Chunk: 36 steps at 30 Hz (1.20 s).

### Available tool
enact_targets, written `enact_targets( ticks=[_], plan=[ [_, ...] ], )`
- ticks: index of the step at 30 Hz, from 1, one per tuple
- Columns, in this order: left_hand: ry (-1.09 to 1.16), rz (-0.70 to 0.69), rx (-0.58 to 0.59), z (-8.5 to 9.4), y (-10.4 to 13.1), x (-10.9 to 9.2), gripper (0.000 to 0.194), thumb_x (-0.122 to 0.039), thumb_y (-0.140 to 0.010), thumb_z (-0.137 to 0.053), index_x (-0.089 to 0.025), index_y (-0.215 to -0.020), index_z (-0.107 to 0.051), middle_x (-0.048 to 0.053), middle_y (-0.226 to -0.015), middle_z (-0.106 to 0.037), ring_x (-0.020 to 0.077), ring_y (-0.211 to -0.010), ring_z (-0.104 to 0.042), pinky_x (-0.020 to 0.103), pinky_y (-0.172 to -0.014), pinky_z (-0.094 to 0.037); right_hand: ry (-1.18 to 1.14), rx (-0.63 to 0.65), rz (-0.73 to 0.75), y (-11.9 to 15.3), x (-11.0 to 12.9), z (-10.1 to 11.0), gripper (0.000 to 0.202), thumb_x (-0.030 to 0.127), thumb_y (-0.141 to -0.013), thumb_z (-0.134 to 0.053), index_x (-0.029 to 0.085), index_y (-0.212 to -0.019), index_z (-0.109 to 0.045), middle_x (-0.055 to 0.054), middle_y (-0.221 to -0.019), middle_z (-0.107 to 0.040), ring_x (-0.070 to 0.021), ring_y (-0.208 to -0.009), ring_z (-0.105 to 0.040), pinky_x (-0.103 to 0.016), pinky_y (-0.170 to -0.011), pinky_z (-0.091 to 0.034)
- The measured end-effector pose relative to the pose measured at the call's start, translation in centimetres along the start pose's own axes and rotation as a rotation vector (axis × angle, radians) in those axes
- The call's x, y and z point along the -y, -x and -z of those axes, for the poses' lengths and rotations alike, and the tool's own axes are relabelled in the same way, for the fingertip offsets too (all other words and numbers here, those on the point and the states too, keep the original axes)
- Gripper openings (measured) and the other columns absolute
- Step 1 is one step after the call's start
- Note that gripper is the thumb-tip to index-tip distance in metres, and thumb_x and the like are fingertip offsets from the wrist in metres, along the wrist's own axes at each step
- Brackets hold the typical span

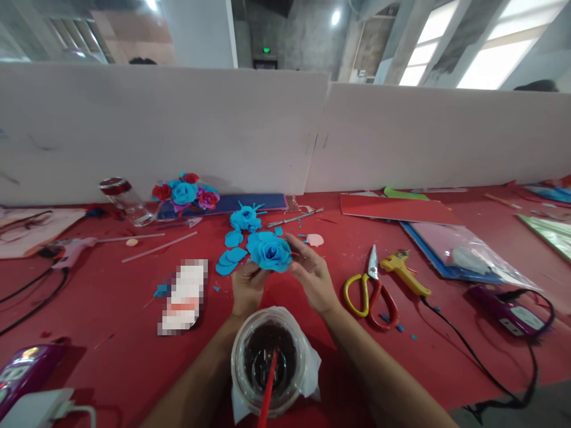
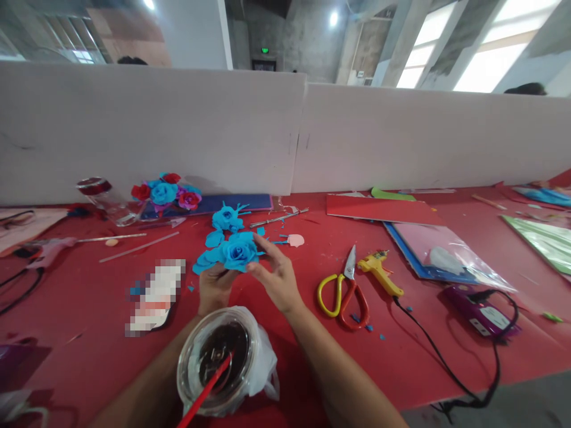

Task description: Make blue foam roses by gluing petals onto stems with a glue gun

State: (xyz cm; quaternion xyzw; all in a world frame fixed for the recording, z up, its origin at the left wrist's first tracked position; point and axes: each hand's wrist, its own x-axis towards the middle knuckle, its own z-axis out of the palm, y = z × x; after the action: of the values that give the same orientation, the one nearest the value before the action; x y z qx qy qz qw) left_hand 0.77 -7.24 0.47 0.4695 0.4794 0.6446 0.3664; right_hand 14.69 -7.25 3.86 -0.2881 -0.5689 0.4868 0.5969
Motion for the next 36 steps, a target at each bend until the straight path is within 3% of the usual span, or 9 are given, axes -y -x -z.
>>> enact_targets(
  ticks=[3,6,9,14,18,21,26,32,36],
  plan=[
    [0.130,-0.012,-0.010,-0.2,-0.2,0.0,0.019,-0.030,-0.069,-0.070,-0.016,-0.057,-0.067,-0.001,-0.056,-0.059,0.0146,-0.061,-0.051,0.029,-0.062,-0.046,-0.117,-0.170,-0.040,-0.1,0.0,0.2,0.035,0.048,-0.088,-0.054,0.028,-0.115,-0.064,-0.005,-0.112,-0.066,-0.0189,-0.096,-0.061,-0.033,-0.083,-0.047],
    [0.175,-0.032,-0.029,-0.2,-0.4,0.2,0.018,-0.029,-0.068,-0.071,-0.016,-0.056,-0.066,-0.001,-0.056,-0.059,0.0134,-0.058,-0.050,0.029,-0.062,-0.046,-0.065,-0.291,-0.163,-0.1,-0.5,0.3,0.022,0.040,-0.087,-0.057,0.022,-0.091,-0.070,-0.004,-0.090,-0.069,-0.0155,-0.080,-0.059,-0.028,-0.071,-0.044],
    [0.145,0.002,-0.034,0.0,-0.4,0.3,0.017,-0.028,-0.067,-0.072,-0.016,-0.057,-0.067,0.000,-0.056,-0.061,0.0134,-0.058,-0.052,0.028,-0.062,-0.047,-0.009,-0.230,-0.248,0.0,-1.0,0.0,0.018,0.034,-0.082,-0.059,0.021,-0.082,-0.072,-0.003,-0.082,-0.070,-0.0150,-0.075,-0.058,-0.028,-0.070,-0.043],
    [0.265,0.041,0.003,0.0,-0.4,0.6,0.017,-0.034,-0.064,-0.075,-0.017,-0.063,-0.070,0.001,-0.062,-0.067,0.0149,-0.061,-0.056,0.030,-0.064,-0.050,0.000,-0.127,-0.237,0.2,-0.9,-0.6,0.022,0.032,-0.083,-0.055,0.022,-0.091,-0.072,-0.003,-0.085,-0.071,-0.0171,-0.080,-0.061,-0.030,-0.074,-0.046],
    [0.342,0.109,-0.011,-0.4,-0.5,1.2,0.016,-0.033,-0.065,-0.077,-0.017,-0.067,-0.072,0.002,-0.067,-0.069,0.0146,-0.062,-0.059,0.030,-0.067,-0.050,0.262,-0.053,-0.103,0.3,-0.9,-0.8,0.028,0.024,-0.075,-0.063,0.023,-0.102,-0.069,-0.005,-0.102,-0.069,-0.0196,-0.094,-0.060,-0.032,-0.081,-0.048],
    [0.377,0.154,0.036,-0.6,-0.5,1.5,0.015,-0.030,-0.059,-0.080,-0.017,-0.062,-0.072,0.000,-0.060,-0.067,0.0132,-0.058,-0.057,0.028,-0.062,-0.048,0.423,-0.008,-0.004,0.3,-0.9,-1.0,0.022,0.022,-0.072,-0.067,0.023,-0.094,-0.070,-0.005,-0.106,-0.066,-0.0210,-0.098,-0.059,-0.033,-0.086,-0.047],
    [0.330,0.177,0.086,-0.7,-0.1,1.5,0.021,-0.023,-0.049,-0.082,-0.016,-0.045,-0.063,-0.002,-0.048,-0.057,0.0103,-0.050,-0.047,0.025,-0.053,-0.042,0.402,-0.036,0.016,0.4,-1.1,-1.1,0.013,0.023,-0.071,-0.069,0.021,-0.084,-0.072,-0.007,-0.106,-0.068,-0.0233,-0.102,-0.059,-0.036,-0.092,-0.045],
    [0.367,0.172,0.197,-0.8,0.2,1.4,0.010,-0.020,-0.058,-0.076,-0.016,-0.053,-0.069,-0.002,-0.054,-0.059,0.0119,-0.057,-0.050,0.027,-0.062,-0.045,0.392,-0.052,-0.015,0.3,-1.0,-1.0,0.008,0.022,-0.072,-0.066,0.021,-0.065,-0.069,-0.003,-0.081,-0.067,-0.0201,-0.081,-0.059,-0.032,-0.078,-0.047],
    [0.388,0.170,0.180,-0.9,0.1,1.2,0.016,-0.023,-0.057,-0.078,-0.016,-0.050,-0.066,-0.002,-0.055,-0.058,0.0114,-0.058,-0.049,0.027,-0.063,-0.044,0.392,-0.049,-0.014,0.4,-0.9,-1.1,0.011,0.018,-0.073,-0.063,0.022,-0.063,-0.068,-0.003,-0.077,-0.065,-0.0209,-0.083,-0.058,-0.033,-0.078,-0.047]
  ],
)
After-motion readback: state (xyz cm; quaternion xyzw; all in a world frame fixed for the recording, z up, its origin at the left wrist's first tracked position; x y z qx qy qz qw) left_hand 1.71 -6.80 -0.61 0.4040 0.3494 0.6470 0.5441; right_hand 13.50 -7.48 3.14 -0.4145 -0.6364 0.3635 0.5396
